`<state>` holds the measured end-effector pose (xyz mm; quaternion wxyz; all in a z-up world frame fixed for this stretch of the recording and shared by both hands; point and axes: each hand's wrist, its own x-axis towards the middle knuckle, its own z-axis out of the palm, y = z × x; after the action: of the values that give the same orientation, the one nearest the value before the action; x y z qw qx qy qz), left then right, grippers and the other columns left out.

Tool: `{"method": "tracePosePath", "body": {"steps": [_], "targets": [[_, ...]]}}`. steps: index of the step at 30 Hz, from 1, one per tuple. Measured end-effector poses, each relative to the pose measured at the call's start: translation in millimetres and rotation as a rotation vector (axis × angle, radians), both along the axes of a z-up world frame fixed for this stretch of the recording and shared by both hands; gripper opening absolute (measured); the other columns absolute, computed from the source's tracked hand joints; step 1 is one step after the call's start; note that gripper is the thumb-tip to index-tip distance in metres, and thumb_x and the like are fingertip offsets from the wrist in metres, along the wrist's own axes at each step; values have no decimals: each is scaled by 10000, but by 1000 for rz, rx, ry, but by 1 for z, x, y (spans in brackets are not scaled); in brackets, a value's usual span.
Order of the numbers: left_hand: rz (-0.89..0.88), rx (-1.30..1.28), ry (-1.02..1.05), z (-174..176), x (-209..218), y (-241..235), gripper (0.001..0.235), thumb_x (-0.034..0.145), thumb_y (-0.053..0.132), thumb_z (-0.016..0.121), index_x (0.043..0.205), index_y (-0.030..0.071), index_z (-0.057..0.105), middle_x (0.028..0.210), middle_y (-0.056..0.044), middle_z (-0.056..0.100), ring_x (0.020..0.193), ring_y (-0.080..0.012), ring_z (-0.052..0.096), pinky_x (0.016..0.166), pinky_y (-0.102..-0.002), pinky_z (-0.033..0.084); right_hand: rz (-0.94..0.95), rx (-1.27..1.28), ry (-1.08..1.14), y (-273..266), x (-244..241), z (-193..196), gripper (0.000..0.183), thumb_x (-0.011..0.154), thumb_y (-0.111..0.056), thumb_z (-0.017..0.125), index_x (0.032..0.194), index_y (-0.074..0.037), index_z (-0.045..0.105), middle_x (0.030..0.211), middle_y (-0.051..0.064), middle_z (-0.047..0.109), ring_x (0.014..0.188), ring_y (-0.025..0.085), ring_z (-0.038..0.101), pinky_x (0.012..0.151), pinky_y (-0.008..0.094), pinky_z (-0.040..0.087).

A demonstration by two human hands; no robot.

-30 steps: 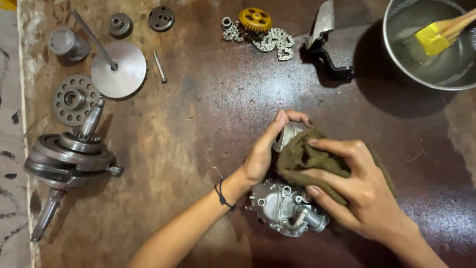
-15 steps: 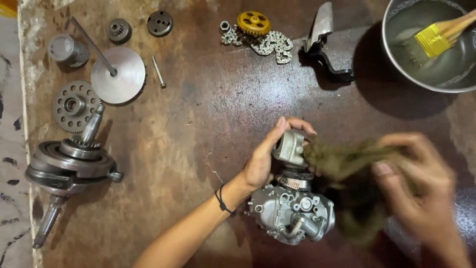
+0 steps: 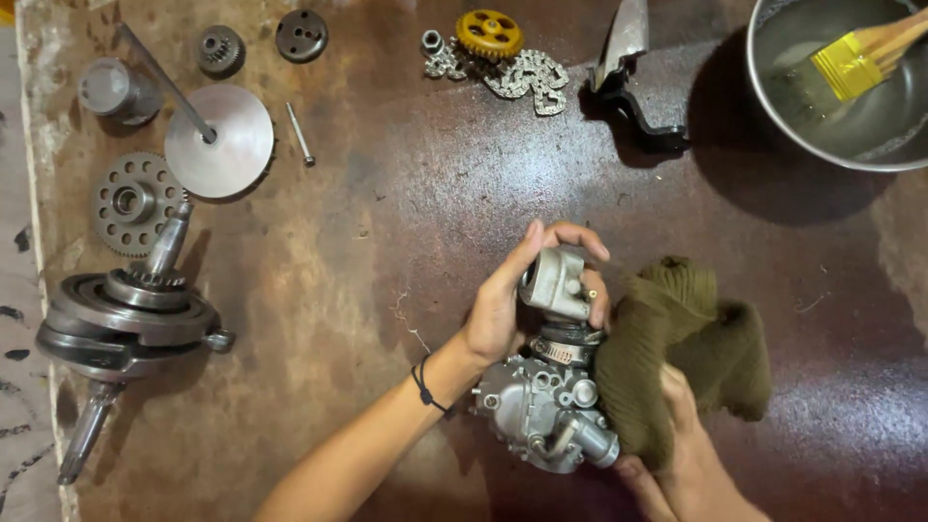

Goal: Cleaning a motorcycle carburetor component with a cloth.

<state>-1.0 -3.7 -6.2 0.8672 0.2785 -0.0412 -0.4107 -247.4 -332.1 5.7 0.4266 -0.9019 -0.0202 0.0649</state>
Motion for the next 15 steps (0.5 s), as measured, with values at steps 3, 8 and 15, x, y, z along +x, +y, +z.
{"method": "tracePosePath", "body": {"steps": [3, 8, 15], "targets": [[-37, -95, -75, 5, -1, 2, 558, 1172, 518, 280, 1251, 18, 514, 886, -187, 662, 851, -284, 666, 866, -410, 550, 18, 16, 29, 59, -18, -22, 271, 907, -154, 644, 1050, 62, 724, 1133, 149, 674, 1049, 225, 673, 901, 347, 514], [36, 7, -204, 42, -4, 1, 514, 1138, 493, 312, 1246, 24, 493, 928, -168, 670, 838, -261, 692, 823, -393, 572, -7, 14, 15, 113, -98, -123, 279, 910, -166, 642, 1056, 57, 725, 1124, 149, 676, 1045, 223, 675, 899, 348, 513], [47, 374, -968, 119, -36, -7, 469, 1119, 431, 551, 1311, 30, 403, 927, -98, 678, 836, -151, 709, 783, -287, 578, 18, 26, 43, 161, -100, -150, 290, 915, -183, 640, 1065, 49, 727, 1112, 148, 680, 1041, 220, 676, 897, 351, 512]]}}
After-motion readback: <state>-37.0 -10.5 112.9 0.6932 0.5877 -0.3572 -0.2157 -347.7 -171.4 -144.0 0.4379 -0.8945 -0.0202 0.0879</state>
